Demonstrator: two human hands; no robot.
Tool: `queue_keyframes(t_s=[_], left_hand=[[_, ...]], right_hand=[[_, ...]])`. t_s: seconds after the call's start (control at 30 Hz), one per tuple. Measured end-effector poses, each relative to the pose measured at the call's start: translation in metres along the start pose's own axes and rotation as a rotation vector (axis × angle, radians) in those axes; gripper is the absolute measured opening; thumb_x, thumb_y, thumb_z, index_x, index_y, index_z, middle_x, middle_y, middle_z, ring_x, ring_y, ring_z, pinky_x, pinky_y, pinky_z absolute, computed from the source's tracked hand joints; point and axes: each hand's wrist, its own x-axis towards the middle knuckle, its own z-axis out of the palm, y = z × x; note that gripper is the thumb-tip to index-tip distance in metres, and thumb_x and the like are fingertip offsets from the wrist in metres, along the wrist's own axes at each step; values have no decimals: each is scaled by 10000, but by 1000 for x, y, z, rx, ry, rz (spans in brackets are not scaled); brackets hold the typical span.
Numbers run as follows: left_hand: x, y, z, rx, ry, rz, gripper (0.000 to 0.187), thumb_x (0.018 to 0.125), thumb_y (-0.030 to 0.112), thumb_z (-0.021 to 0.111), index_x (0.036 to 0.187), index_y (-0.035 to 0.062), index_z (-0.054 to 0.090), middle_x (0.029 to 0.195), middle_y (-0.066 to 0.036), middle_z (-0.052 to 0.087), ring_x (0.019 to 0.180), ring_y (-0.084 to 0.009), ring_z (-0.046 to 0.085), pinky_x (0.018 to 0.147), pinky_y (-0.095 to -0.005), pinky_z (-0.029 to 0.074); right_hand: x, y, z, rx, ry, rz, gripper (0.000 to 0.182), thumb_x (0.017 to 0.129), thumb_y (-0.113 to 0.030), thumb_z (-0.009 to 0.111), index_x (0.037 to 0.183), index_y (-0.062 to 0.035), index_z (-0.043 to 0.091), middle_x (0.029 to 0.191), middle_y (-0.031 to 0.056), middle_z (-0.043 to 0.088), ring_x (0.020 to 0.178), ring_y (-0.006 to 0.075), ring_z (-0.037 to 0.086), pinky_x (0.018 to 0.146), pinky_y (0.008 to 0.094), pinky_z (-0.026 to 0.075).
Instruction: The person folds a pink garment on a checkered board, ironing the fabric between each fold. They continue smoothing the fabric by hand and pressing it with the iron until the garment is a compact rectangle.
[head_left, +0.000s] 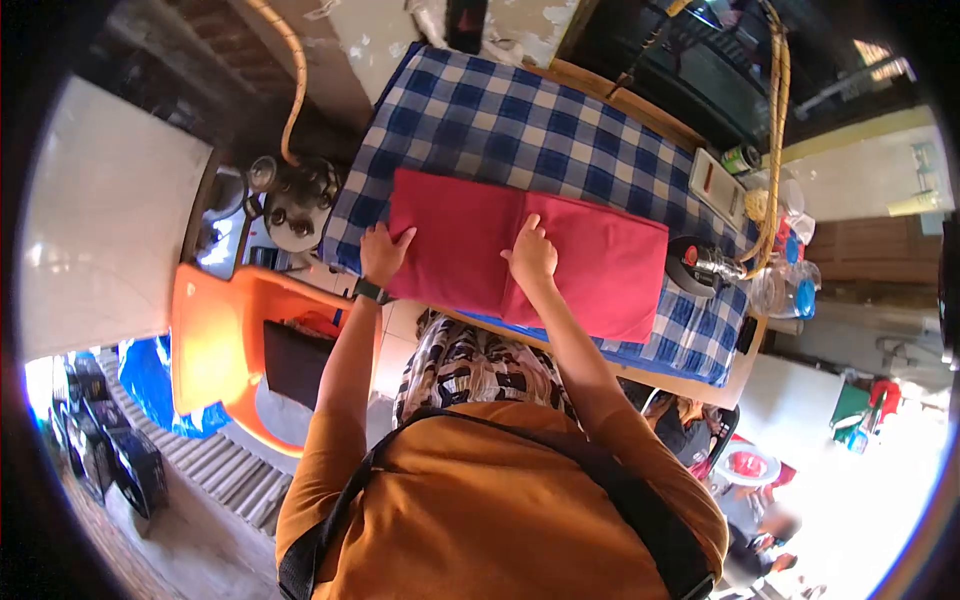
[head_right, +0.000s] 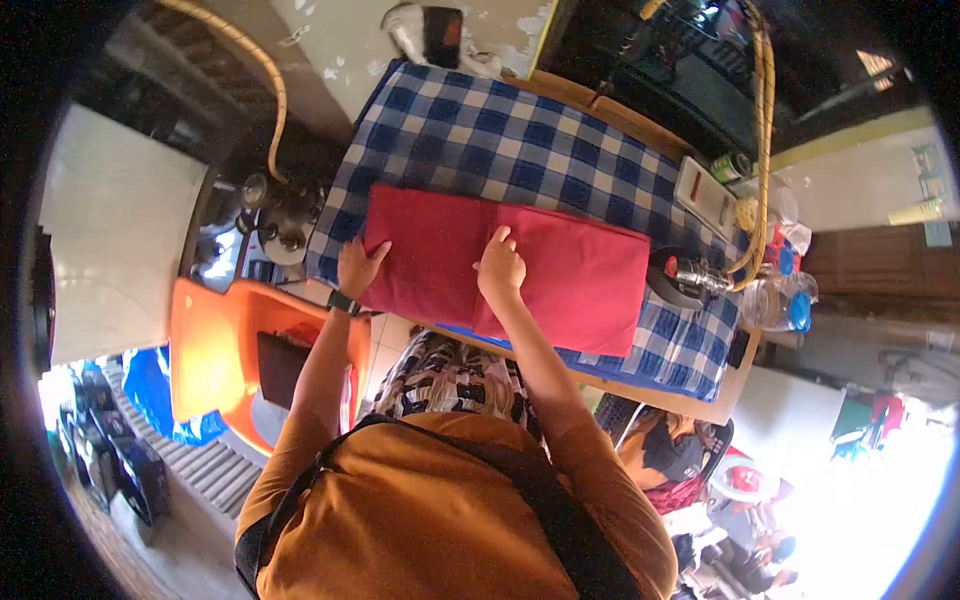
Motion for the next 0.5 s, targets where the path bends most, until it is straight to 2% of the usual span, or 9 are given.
queue_keyframes(t_s=[0.03, 0.07, 0.13, 0.17, 0.27, 0.33, 0.4, 0.47, 0.5], left_hand=[[9, -4, -3, -80, -165, 9, 627, 762, 552, 675, 953, -35, 563, 890, -218, 639, 851, -398, 605, 748, -460, 482], [15, -9, -2, -92, -167, 36, 627, 762, 552, 675, 953, -35, 563, 890, -218, 639, 851, -398, 605, 748, -460, 482], [20, -19, 0, -573, -244, 79, 555, 762, 459, 722, 970, -30, 563, 884, -216, 658, 849, -372, 637, 727, -427, 502], [26, -17, -12, -619, -431, -22, 537, 774, 370, 741, 1084, -25, 548, 1008, -189, 654, 951, -296, 638, 800, -358, 501], [32, -6, -41, -996, -681, -110, 622, 795, 306, 730, 1269, 0, 470, 1141, -130, 609, 1053, -213, 592, 874, -323, 477], [33, 2, -50, -1094, -737, -173, 642, 815, 266, 709, 1329, 20, 414, 1204, -109, 569, 1089, -197, 564, 905, -314, 461], [34, 14, -59, -1196, -792, -243, 672, 834, 227, 687, 1390, 41, 358, 1268, -88, 530, 1126, -181, 537, 936, -306, 445], [33, 29, -75, -1407, -846, -247, 683, 844, 145, 656, 1427, 57, 312, 1317, -91, 494, 1168, -177, 505, 955, -309, 430], [30, 47, -90, -1453, -881, -130, 705, 856, 133, 634, 1447, 46, 259, 1365, -103, 447, 1225, -186, 458, 1003, -315, 388]], right_hand=[[-1, 0, -3, 39, 6, -4, 755, 760, -258, 747, 1285, 22, 283, 1046, 218, 589, 850, 337, 671, 683, 364, 579], [2, 2, -1, 38, 23, 20, 755, 760, -258, 747, 1285, 22, 283, 1046, 218, 589, 850, 337, 671, 683, 364, 579], [4, 4, 7, 50, -14, 32, 760, 756, -157, 718, 1327, 28, 251, 1070, 233, 570, 843, 349, 668, 677, 387, 579], [4, 3, 8, 89, -6, 51, 769, 740, -101, 698, 1342, 23, 235, 1060, 237, 572, 843, 357, 665, 676, 404, 577], [1, 2, 18, 135, 111, 39, 759, 736, -121, 705, 1329, 21, 254, 1066, 247, 570, 843, 376, 658, 661, 425, 574], [-1, 23, 14, 225, 142, 33, 692, 728, -114, 695, 1307, -9, 329, 995, 216, 586, 789, 357, 656, 643, 410, 555], [-13, 56, -11, 721, 368, -155, 633, 715, -64, 664, 1289, -46, 398, 862, 129, 568, 682, 242, 611, 600, 342, 507], [-31, 80, -48, 974, 288, -115, 679, 686, -1, 619, 1327, -81, 410, 787, 35, 505, 641, 120, 497, 575, 266, 437], [-36, 96, -57, 1106, 277, -151, 714, 677, 20, 610, 1351, -82, 395, 789, 4, 494, 649, 90, 473, 568, 245, 418]])
